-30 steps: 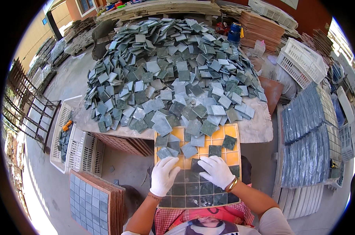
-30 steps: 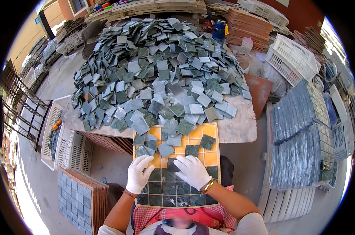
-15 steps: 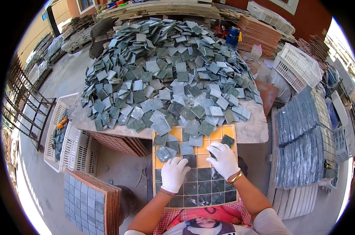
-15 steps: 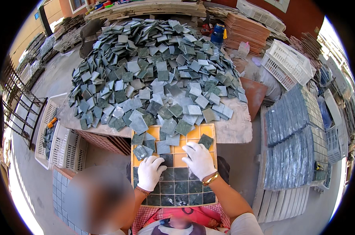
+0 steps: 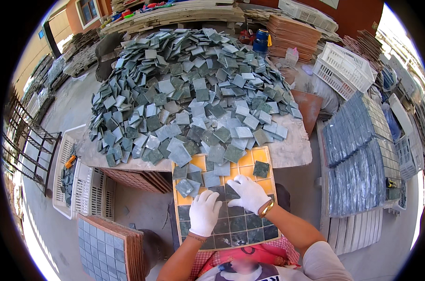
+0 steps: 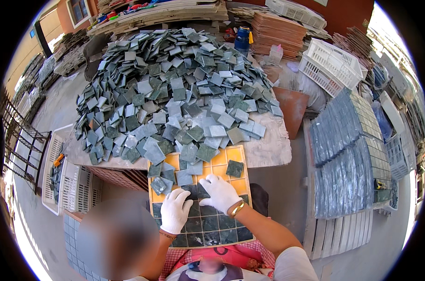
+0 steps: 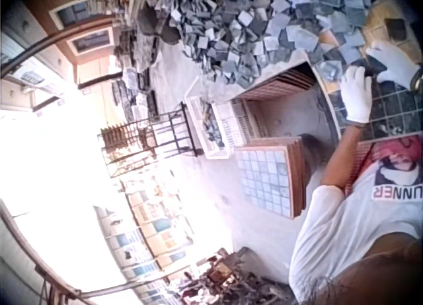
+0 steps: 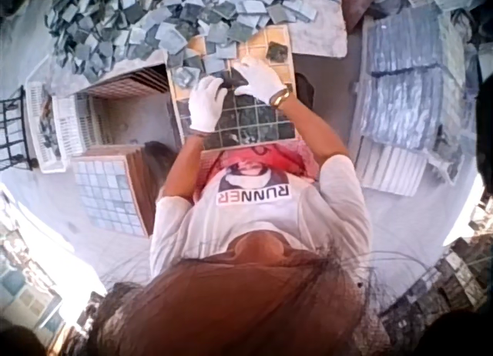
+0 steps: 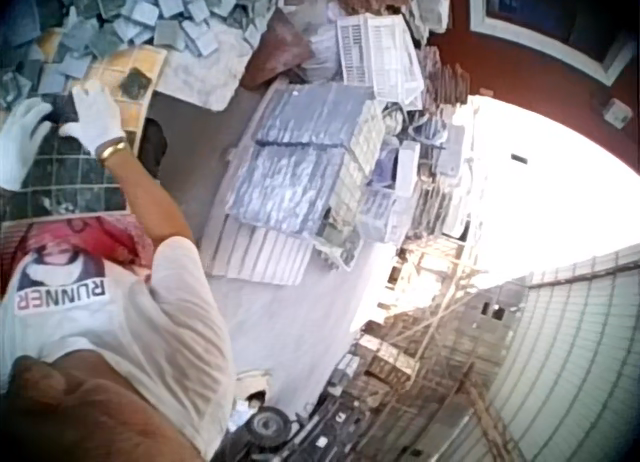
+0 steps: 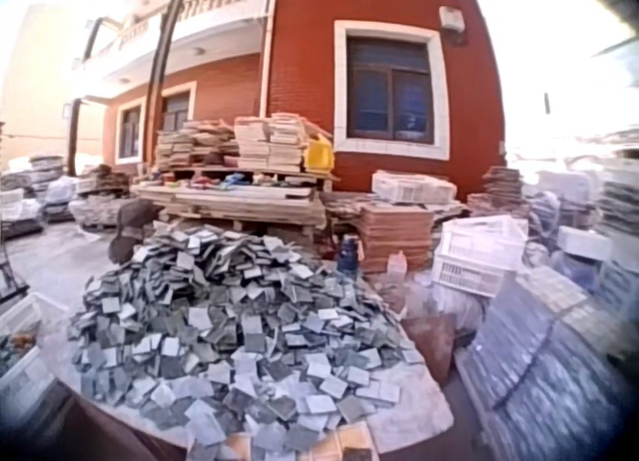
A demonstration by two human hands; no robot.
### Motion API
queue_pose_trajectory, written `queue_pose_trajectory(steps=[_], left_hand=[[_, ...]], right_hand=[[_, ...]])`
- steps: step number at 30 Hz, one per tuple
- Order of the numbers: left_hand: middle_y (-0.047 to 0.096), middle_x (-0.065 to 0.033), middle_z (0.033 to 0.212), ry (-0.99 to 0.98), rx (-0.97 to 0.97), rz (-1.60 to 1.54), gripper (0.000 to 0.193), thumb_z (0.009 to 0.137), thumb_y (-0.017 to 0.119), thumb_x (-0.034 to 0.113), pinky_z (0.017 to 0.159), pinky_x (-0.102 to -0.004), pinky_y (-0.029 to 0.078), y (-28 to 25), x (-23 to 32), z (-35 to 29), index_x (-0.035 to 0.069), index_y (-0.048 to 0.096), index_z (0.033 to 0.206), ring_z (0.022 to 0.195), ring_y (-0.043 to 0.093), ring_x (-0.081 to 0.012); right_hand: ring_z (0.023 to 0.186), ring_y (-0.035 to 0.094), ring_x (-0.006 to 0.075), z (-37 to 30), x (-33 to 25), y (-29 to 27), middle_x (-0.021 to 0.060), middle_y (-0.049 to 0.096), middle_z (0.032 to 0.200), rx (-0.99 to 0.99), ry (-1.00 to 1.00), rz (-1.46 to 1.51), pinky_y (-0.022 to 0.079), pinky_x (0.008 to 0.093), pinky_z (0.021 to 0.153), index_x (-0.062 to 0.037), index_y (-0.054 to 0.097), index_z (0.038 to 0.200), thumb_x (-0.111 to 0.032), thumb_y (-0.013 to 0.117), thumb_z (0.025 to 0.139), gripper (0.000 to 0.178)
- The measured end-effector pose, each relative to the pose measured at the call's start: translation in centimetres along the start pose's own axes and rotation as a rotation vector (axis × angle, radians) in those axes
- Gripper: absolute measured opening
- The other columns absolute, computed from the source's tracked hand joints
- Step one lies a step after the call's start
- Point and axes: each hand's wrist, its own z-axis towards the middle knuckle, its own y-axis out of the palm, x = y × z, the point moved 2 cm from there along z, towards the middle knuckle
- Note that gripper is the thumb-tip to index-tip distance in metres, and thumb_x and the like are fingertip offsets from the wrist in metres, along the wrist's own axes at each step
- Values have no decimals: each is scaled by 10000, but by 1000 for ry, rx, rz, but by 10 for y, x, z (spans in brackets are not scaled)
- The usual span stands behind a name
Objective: The person assembles small square tiles onto a gridded backing sheet. They handle a completed green tile sheet, then place an orange backing sheet on the table and begin placing individual tiles into the grid cells. The person works with gloved hands, arranging tiles one by one.
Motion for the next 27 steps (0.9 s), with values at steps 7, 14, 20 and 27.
queue_pose_trajectory(steps=[7, 14, 20, 27], left_hand=[[536, -84, 1189, 198, -181, 117, 499, 755, 712, 175, 760, -386, 505, 20, 16, 28, 68, 534, 1209, 913, 580, -296], [516, -115, 1142, 88, -219, 118, 497, 748, 721, 178, 790, -413, 491, 42, 17, 28, 27, 534, 1183, 927, 554, -330], [512, -128, 1159, 91, -240, 100, 522, 761, 713, 176, 830, -419, 468, 36, 16, 26, 16, 528, 1221, 951, 539, -345], [523, -130, 1166, 148, -196, 63, 465, 758, 696, 117, 857, -423, 461, 33, 18, 18, 13, 553, 1188, 981, 538, -341]], right_hand=[[1072, 569, 331, -22, 46, -46, 155, 566, 1174, 250, 201, 146, 482, 382, 898, -54, 527, 1251, -228, 714, 793, 525], [998, 581, 341, -16, 72, -51, 139, 556, 1109, 225, 213, -51, 489, 421, 867, -81, 562, 1164, -274, 716, 756, 477], [932, 597, 312, -19, 63, -42, 124, 578, 999, 117, 104, 39, 499, 403, 812, -87, 599, 1070, -219, 666, 789, 317], [871, 599, 301, -18, 37, -25, 126, 587, 931, 104, 168, 28, 496, 396, 763, -85, 620, 999, -240, 658, 819, 241]])
